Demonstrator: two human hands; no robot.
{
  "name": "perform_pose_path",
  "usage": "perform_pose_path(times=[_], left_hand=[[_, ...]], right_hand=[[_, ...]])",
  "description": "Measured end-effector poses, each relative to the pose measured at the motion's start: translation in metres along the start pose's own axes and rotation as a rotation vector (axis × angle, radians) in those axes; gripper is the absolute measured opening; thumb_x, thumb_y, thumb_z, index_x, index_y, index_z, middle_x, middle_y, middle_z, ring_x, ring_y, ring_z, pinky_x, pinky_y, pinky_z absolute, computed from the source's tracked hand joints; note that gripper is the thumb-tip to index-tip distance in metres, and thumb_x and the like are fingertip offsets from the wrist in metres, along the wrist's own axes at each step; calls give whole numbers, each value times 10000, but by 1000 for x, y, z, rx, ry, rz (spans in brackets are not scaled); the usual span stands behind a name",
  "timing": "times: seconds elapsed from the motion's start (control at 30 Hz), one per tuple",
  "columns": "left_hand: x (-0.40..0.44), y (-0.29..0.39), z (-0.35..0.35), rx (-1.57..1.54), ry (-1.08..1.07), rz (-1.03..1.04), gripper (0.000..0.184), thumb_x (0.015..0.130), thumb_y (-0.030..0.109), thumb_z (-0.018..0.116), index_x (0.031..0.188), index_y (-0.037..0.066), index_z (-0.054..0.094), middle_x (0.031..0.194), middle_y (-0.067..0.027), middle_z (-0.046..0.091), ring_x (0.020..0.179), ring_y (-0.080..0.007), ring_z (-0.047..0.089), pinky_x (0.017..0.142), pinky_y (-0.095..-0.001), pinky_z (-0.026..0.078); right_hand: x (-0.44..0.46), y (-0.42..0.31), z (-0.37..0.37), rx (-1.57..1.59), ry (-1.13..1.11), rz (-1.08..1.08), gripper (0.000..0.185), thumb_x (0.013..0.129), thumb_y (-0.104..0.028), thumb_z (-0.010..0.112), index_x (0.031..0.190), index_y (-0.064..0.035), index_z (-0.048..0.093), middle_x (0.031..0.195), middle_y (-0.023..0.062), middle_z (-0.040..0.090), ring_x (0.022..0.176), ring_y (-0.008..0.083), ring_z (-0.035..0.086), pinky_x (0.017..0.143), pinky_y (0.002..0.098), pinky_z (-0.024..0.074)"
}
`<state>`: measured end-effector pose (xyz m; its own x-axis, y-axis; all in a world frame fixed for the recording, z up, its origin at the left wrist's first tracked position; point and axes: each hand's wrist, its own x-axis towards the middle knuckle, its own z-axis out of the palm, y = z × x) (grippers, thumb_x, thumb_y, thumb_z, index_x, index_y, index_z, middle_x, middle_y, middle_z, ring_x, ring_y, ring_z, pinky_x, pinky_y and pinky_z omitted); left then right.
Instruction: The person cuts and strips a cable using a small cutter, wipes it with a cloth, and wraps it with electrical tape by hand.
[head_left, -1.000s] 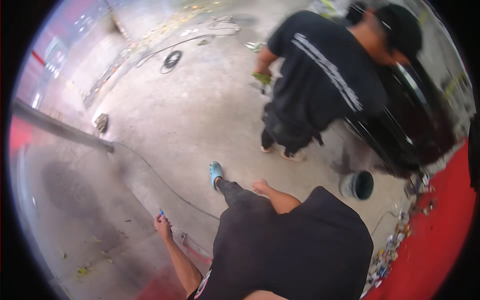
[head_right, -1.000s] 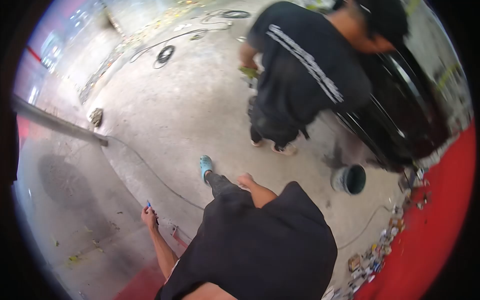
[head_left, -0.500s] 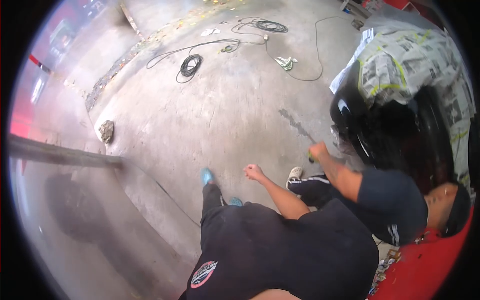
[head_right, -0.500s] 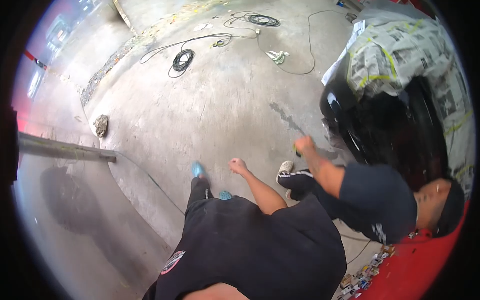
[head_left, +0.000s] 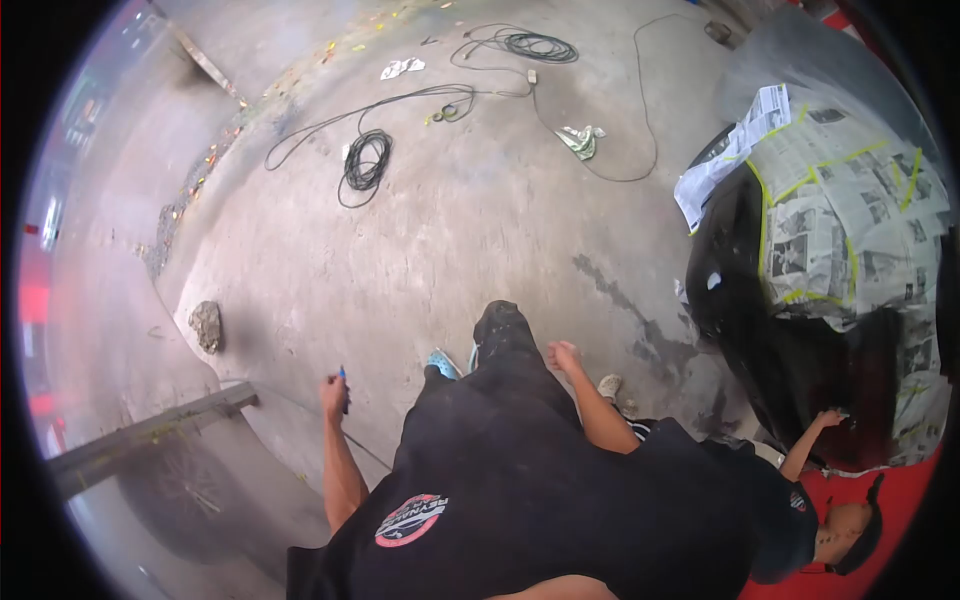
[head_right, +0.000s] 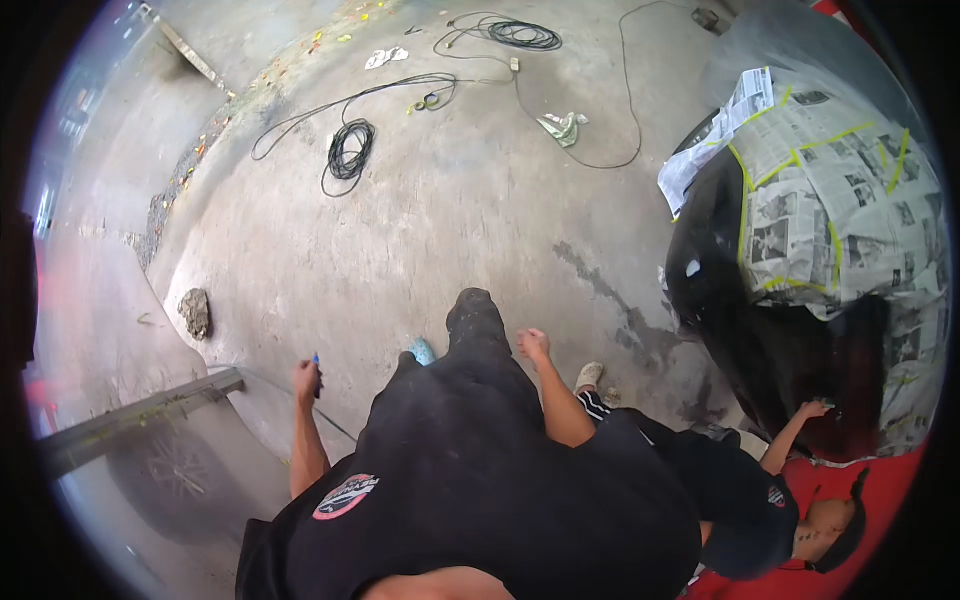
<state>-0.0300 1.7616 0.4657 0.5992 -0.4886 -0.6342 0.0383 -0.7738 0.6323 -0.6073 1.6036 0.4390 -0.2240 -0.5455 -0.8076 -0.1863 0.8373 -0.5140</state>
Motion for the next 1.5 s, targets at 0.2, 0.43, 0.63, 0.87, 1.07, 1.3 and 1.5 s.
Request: perform_pose_path(times=[0.2, 0.43, 0.63, 0.87, 1.07, 1.3, 1.5], left_hand=[[96, 243, 40, -118, 66, 265, 179, 942, 146, 564, 1059, 15, 602, 680, -21, 558, 525, -93, 515, 465, -272, 446], [182, 259, 122, 184, -31, 21, 224, 911, 159, 617, 1057, -11, 609, 714, -76, 636, 588, -165, 617, 525, -318, 496], [277, 362, 105, 261, -248, -119, 207, 929, 172, 603, 1010, -18, 604, 708, -90, 637, 577, -173, 619, 520, -317, 507], [413, 520, 115, 340, -266, -79, 161, 946, 141, 525, 1000, -10, 523, 701, -85, 577, 529, -173, 590, 450, -321, 509], [581, 555, 207, 684, -232, 408, 162, 906, 134, 560, 931, -25, 548, 767, -188, 614, 659, -308, 613, 624, -456, 497], [775, 622, 430, 936, -511, 552, 297, 856, 276, 651, 836, -20, 657, 721, -234, 656, 691, -411, 665, 635, -481, 490], [935, 623, 667, 1166, -805, 827, 208, 870, 253, 643, 897, 50, 677, 871, -267, 685, 859, -474, 661, 739, -540, 528]], right_hand=[[113, -31, -19, -15, -57, 226, 177, 932, -216, 612, 966, -59, 687, 741, 42, 630, 582, 129, 572, 494, 294, 459], [218, -302, 73, 33, -66, -37, 219, 941, -262, 650, 1005, -57, 692, 731, 37, 640, 558, 110, 577, 499, 256, 482], [283, -437, 141, 165, -22, -122, 248, 920, -259, 661, 1030, -38, 682, 715, 12, 649, 543, 88, 570, 478, 248, 457], [330, -521, 197, 155, 31, -56, 220, 948, -274, 643, 997, -69, 706, 720, -4, 633, 571, 67, 554, 522, 238, 458], [390, -563, 267, 67, 30, -123, 199, 968, -242, 616, 986, -72, 717, 745, 10, 671, 653, 96, 621, 604, 261, 497], [389, -591, 347, -159, 235, -272, 66, 936, -134, 654, 936, -93, 706, 636, 61, 573, 568, 194, 560, 595, 371, 470], [413, -608, 373, -22, 402, -46, 24, 902, -78, 676, 904, -66, 697, 626, 25, 473, 491, 138, 402, 505, 312, 332]])
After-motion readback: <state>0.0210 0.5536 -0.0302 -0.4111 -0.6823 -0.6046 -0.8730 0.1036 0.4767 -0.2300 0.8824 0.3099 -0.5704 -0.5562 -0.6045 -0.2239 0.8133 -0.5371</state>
